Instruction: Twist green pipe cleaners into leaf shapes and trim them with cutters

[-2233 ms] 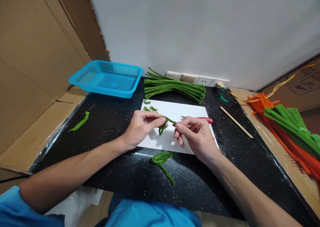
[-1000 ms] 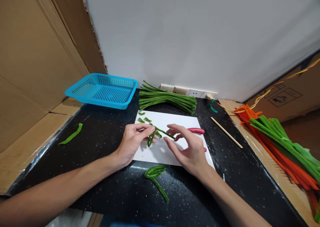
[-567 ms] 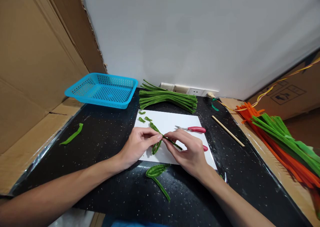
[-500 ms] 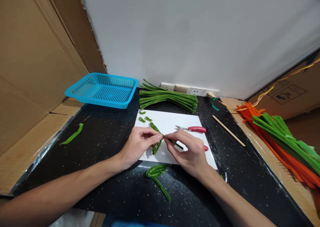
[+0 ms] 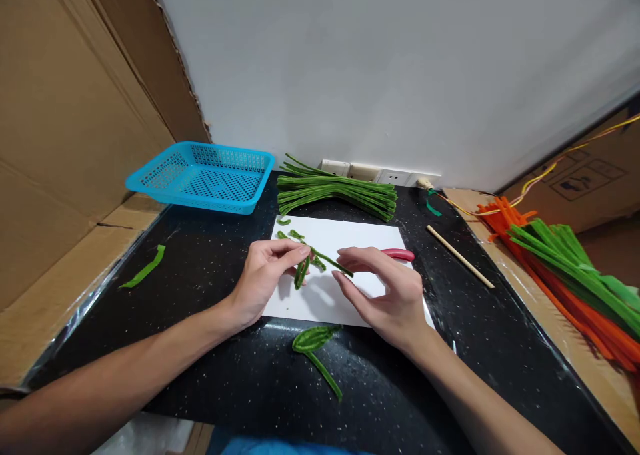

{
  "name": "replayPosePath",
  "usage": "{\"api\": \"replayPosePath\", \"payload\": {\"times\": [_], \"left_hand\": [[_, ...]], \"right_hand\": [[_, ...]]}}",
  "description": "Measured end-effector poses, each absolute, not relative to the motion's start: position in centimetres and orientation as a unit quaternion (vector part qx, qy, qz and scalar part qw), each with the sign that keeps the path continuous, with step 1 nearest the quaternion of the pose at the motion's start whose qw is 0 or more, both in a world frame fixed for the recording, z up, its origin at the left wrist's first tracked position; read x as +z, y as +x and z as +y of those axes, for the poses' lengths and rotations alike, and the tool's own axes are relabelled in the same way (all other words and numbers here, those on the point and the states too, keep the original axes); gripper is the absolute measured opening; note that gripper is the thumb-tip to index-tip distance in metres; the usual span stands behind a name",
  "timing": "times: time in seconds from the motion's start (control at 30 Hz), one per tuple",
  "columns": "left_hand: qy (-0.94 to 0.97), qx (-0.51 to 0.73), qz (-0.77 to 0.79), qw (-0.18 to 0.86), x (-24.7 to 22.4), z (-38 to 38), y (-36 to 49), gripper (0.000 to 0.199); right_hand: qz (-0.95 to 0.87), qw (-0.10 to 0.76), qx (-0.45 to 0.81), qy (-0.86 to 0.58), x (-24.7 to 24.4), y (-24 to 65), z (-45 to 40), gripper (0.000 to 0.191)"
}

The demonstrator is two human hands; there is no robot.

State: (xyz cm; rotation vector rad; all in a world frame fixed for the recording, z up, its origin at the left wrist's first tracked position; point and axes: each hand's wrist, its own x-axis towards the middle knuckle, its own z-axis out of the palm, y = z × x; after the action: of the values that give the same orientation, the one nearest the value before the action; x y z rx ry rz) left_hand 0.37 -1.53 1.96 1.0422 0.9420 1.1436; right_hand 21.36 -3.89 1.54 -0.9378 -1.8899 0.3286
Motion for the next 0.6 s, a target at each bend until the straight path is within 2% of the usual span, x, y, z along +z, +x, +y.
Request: {"api": "replayPosePath", "payload": {"times": [0.33,0.6], "left_hand": [[0.495,0.456,0.391,0.628,1.47,-1.84,0.44,0.025],[0.452,0.454,0.405,0.652,1.3,-2.19,0.65,0.026]], "right_hand": [[-0.799,0.47,0.114,-0.357,1.68,21.06,-3.83,0.018],[-0.838,0.424,0.081,-0.335,0.88,21.07,-3.98,0.017]]}}
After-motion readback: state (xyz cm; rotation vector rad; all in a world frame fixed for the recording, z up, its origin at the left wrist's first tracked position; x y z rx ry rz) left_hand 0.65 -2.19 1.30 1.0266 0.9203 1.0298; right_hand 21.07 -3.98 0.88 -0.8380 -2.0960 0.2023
